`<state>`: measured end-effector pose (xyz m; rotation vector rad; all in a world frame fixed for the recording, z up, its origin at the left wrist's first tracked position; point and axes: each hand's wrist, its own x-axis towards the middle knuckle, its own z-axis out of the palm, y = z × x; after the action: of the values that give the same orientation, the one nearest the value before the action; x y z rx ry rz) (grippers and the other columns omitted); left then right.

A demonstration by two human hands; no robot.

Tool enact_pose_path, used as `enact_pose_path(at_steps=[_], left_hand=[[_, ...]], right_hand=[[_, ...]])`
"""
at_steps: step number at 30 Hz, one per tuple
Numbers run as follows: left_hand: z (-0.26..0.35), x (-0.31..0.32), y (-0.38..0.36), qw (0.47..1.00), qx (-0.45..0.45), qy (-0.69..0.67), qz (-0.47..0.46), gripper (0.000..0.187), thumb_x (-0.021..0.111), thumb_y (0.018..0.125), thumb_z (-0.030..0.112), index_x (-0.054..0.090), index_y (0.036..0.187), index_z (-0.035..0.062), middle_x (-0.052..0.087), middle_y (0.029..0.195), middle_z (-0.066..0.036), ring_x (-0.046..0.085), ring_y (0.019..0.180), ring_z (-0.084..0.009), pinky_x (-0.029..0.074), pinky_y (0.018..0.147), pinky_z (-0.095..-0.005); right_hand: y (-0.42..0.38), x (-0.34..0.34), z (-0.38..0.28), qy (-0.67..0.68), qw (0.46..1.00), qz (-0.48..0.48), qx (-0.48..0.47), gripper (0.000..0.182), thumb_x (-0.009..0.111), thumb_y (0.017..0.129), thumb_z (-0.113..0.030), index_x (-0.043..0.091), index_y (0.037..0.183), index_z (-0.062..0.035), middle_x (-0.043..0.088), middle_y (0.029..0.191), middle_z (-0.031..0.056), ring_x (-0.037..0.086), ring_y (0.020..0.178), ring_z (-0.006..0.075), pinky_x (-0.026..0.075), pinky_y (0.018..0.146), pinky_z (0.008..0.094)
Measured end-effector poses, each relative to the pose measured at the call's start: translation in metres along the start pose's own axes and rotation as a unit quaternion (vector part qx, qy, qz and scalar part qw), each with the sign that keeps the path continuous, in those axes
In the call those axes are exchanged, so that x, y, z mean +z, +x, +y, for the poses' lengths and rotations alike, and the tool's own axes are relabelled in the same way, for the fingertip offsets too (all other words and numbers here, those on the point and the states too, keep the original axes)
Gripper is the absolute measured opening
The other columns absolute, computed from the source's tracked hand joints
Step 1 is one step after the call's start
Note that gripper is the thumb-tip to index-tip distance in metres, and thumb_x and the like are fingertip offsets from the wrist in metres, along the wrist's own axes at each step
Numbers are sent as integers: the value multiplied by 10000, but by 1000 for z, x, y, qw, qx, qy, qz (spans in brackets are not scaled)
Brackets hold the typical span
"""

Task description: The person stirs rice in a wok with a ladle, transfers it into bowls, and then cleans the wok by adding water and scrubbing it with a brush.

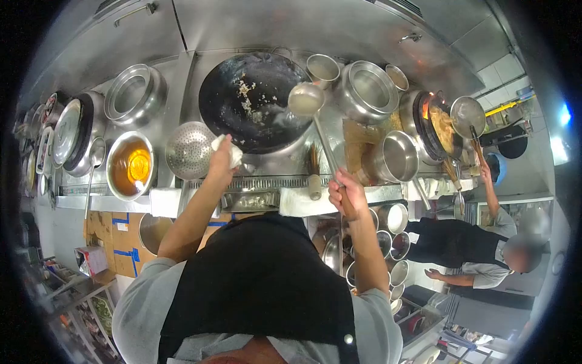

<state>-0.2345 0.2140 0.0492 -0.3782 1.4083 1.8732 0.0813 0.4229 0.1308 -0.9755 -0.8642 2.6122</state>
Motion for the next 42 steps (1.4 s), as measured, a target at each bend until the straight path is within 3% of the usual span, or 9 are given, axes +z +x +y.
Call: enact_pose_path(at_steps=[4, 7, 14, 19, 24, 34, 37, 38, 42], left_hand=[[-5, 7, 10, 999, -35, 9, 14, 293, 758, 913, 317, 621, 1090, 129, 673, 853, -30, 660, 661, -189, 498, 491, -373], [-29, -5, 44, 999, 19, -11, -28, 186, 720, 860, 117, 628, 1021, 123, 649, 816, -27, 645, 634, -185, 495, 488, -342], [-24, 26, 12, 994, 93, 1, 57, 182, 662, 847, 23, 598, 1009, 74, 622, 841, -48, 625, 635, -187, 485, 490, -331], [-29, 33, 18, 989, 134, -19, 57, 172, 652, 861, 19, 608, 1023, 53, 623, 854, -42, 620, 689, -171, 485, 590, -326], [-42, 21, 33, 989, 137, 19, 47, 111, 658, 879, 28, 644, 988, 33, 644, 861, -53, 620, 712, -172, 493, 647, -334], [-35, -6, 35, 992, 120, 30, -8, 331, 740, 975, 260, 651, 1206, 41, 650, 1076, -20, 596, 922, -139, 494, 789, -331], [-19, -15, 10, 999, 29, 26, 17, 432, 731, 986, 318, 616, 1280, 23, 655, 1121, -27, 600, 978, -142, 496, 871, -346], [-41, -35, 26, 995, 91, 15, 37, 334, 726, 984, 329, 645, 1198, 87, 657, 983, -17, 627, 845, -134, 515, 705, -310], [-41, -73, -37, 996, 73, 39, -25, 260, 707, 949, 190, 638, 1153, 45, 655, 976, -44, 652, 848, -163, 532, 709, -315]], right_hand=[[-6, -5, -25, -179, 983, 24, -34, 459, 596, 1036, -177, 483, 1470, -80, 565, 785, 28, 498, 520, 112, 381, 435, 247], [34, -16, -54, -182, 970, 86, -139, 333, 566, 1042, -157, 569, 1364, -71, 562, 756, 31, 489, 490, 114, 361, 409, 246], [245, -131, -148, -464, 769, 367, -243, 243, 585, 1028, -221, 590, 1230, -86, 611, 770, 21, 564, 540, 132, 447, 467, 290], [282, -158, -211, -65, 961, 257, -77, 186, 542, 1058, -264, 567, 962, -107, 602, 748, 8, 587, 578, 132, 479, 530, 312], [247, -150, -182, 182, 977, 20, -113, 188, 513, 1080, -262, 531, 952, -126, 538, 738, -29, 509, 571, 104, 394, 511, 272], [91, -35, -58, 226, 960, -140, -86, 334, 544, 1077, -306, 566, 1341, -103, 528, 767, -23, 474, 560, 98, 400, 522, 279], [52, -27, -14, 214, 967, -136, -28, 318, 559, 1071, -307, 571, 1317, -105, 526, 760, -10, 463, 546, 115, 388, 509, 273], [37, -22, -4, 211, 968, -133, -1, 313, 565, 1068, -299, 570, 1314, -105, 521, 755, -5, 464, 541, 121, 382, 499, 274], [5, 1, -9, 14, 1000, -16, -13, 307, 579, 1050, -239, 560, 1318, -92, 525, 736, 20, 478, 520, 141, 361, 456, 272]])
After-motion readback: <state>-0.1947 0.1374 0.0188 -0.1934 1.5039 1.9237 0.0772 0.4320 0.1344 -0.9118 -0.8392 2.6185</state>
